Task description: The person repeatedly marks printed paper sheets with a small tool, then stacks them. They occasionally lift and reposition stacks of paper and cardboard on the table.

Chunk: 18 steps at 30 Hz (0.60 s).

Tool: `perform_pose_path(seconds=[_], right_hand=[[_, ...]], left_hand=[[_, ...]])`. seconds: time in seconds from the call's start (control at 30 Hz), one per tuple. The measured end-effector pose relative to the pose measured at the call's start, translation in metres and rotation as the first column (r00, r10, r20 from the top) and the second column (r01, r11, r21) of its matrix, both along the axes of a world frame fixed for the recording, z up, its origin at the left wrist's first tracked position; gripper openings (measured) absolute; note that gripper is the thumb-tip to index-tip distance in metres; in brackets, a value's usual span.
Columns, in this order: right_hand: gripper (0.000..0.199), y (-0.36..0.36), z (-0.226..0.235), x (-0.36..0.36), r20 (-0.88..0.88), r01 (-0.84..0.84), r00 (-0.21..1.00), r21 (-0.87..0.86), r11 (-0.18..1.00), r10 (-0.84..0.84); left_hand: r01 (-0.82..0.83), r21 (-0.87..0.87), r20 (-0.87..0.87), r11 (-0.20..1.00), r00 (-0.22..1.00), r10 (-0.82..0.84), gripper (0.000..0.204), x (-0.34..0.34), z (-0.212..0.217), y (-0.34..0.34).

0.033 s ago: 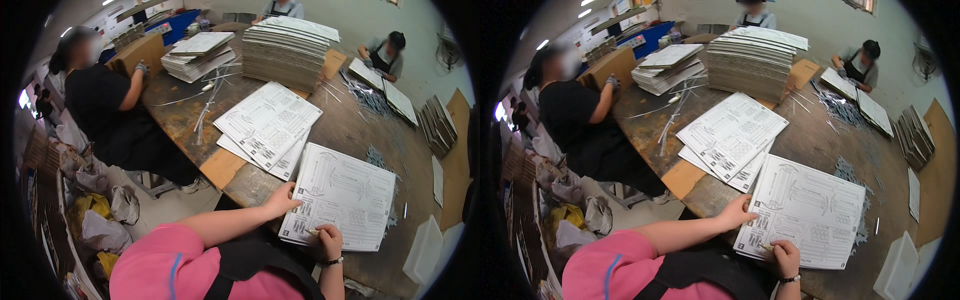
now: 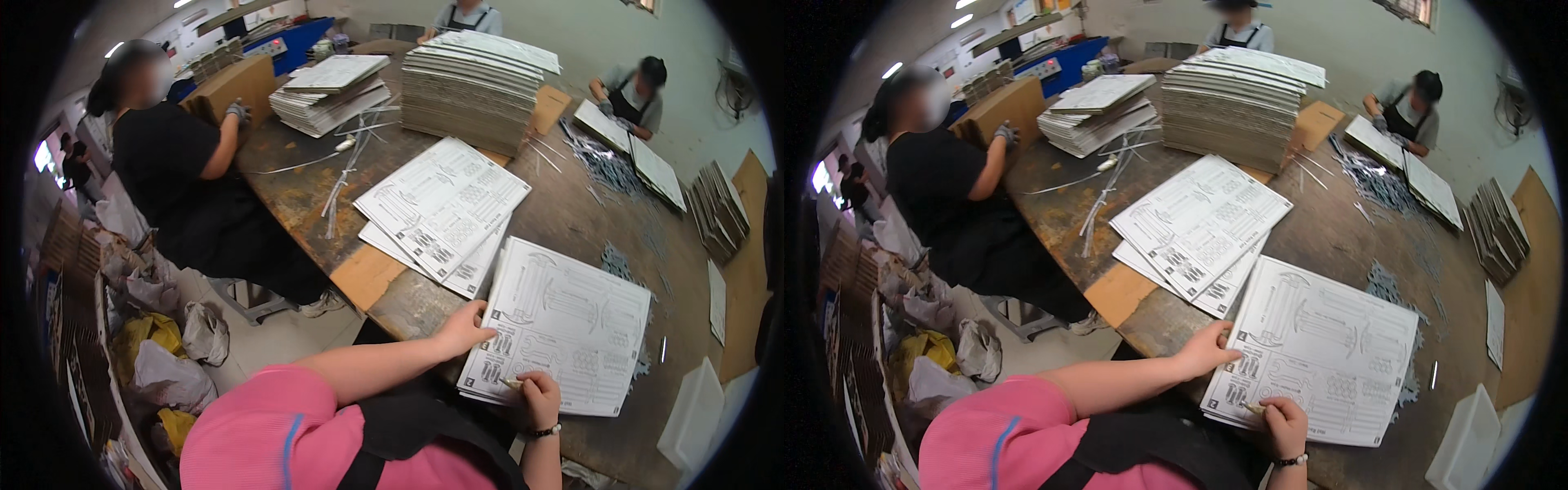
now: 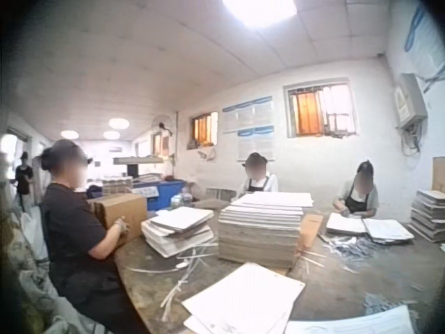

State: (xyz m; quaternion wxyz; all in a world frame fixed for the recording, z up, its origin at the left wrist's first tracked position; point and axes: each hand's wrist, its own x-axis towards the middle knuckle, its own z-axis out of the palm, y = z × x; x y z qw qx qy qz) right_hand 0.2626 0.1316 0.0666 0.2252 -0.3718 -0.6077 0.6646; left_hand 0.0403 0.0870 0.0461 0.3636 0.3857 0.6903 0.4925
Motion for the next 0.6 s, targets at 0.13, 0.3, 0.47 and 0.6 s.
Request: perform_pose_path(seconds=[0.13,0.3,0.47,0.6], right_hand=[[0.011,-0.005,0.004,0.004,-0.04,0.058,0.998,0.022,0.998,-0.057],[0.01,-0.007,-0.006,0.014,-0.099,0.075,0.993,0.043,0.996,-0.071],[0.013,-0.001,-0.012,0.007,0.015,0.046,0.999,0.049,0.998,-0.046],[0.015,-0.002,-0.006,0.002,-0.066,-0.006,0.998,-0.045,0.999,0.003]], left_hand=[[0.029,-0.007,-0.021,1.0,0.999,-0.029,0.049,-0.001,-0.005,0.006],[0.057,0.01,0.005,0.998,0.998,-0.057,0.051,-0.007,-0.027,0.009],[0.056,-0.065,-0.108,0.996,0.992,-0.063,0.056,-0.014,-0.012,-0.002],[0.037,-0.086,-0.057,0.996,0.998,-0.042,0.043,-0.026,-0.026,-0.001]])
